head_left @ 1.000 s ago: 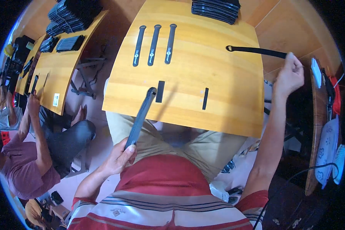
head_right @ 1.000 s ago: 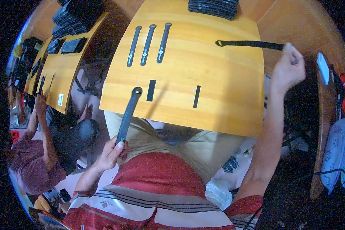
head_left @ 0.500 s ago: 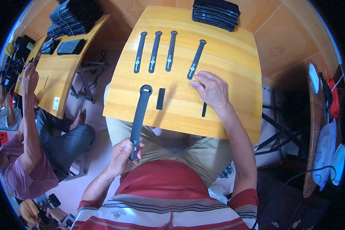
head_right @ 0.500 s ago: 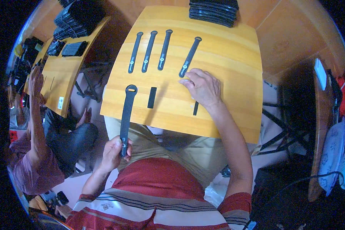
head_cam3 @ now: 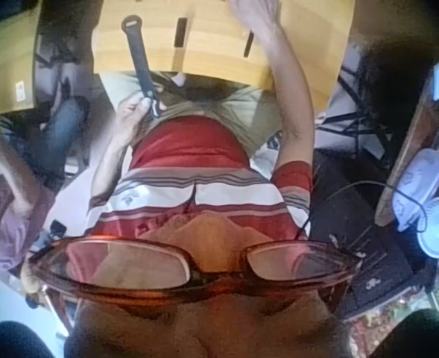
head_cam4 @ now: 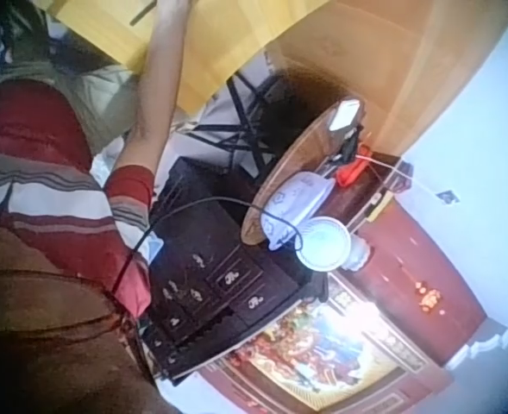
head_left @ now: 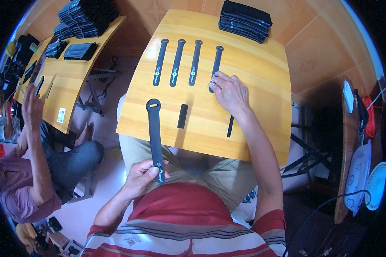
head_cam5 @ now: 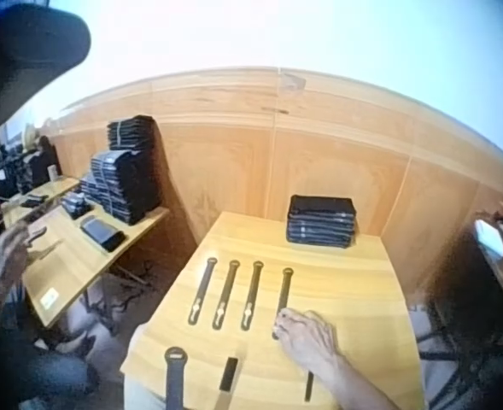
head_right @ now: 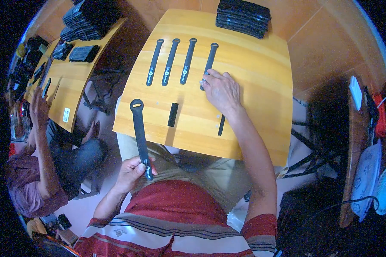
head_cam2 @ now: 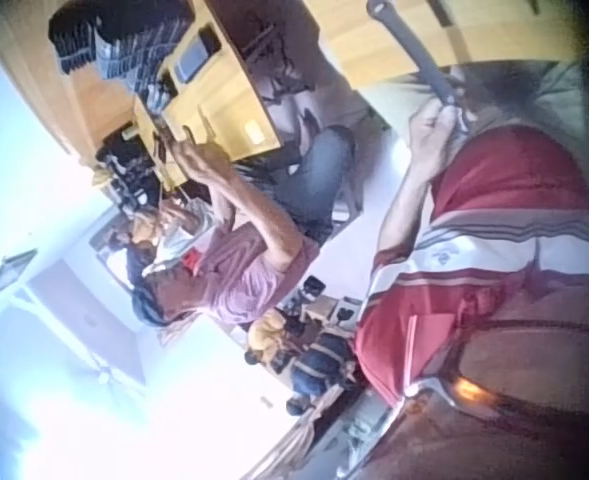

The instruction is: Applying adhesive labels and strips to leather straps using a pointed tool for alignment.

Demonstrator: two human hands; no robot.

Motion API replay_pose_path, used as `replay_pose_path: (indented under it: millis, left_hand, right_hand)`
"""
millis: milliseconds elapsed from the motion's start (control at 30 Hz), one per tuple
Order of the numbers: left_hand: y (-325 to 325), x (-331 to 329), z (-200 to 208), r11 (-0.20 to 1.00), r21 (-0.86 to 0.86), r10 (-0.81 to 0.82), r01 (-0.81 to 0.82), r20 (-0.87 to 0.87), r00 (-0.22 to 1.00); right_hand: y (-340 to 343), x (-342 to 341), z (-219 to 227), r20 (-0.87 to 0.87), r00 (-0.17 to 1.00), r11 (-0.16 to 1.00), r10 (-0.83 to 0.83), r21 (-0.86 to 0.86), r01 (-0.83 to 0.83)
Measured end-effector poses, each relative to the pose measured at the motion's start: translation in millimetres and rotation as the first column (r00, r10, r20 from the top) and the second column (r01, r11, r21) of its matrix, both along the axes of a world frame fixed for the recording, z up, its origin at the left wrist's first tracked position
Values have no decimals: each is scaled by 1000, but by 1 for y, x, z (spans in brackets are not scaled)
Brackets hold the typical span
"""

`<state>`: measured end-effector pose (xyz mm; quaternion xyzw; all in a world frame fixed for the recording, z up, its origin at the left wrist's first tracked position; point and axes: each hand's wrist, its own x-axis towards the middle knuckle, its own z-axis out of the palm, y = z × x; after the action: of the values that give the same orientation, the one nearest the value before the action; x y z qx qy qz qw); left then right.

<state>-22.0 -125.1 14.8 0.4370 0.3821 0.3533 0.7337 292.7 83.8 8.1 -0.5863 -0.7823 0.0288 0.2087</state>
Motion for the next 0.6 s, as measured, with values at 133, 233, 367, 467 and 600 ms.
replay_pose_path:
  millis: [133,233,367,467,600]
  left_hand:
    - [1,0,-6,1000,5,13,-14,107,994]
    - [4,2,-6,1000,-4,27,-27,146,989]
    - [7,4,-7,998,-69,20,-9,156,988]
    - [10,9,-4,991,-127,51,-30,160,986]
    - [15,13,-9,997,-64,43,-32,181,983]
  right_hand:
    - [6,-3,1,-9,1000,1000,5,-28,-5]
    - [9,-6,1,-17,1000,999,9,-30,-10]
    - [12,-8,0,-37,999,999,8,-35,-9]
    - [13,-9,0,-42,999,999,2,-32,-4]
    - [10,-7,1,-66,998,998,-7,-60,3]
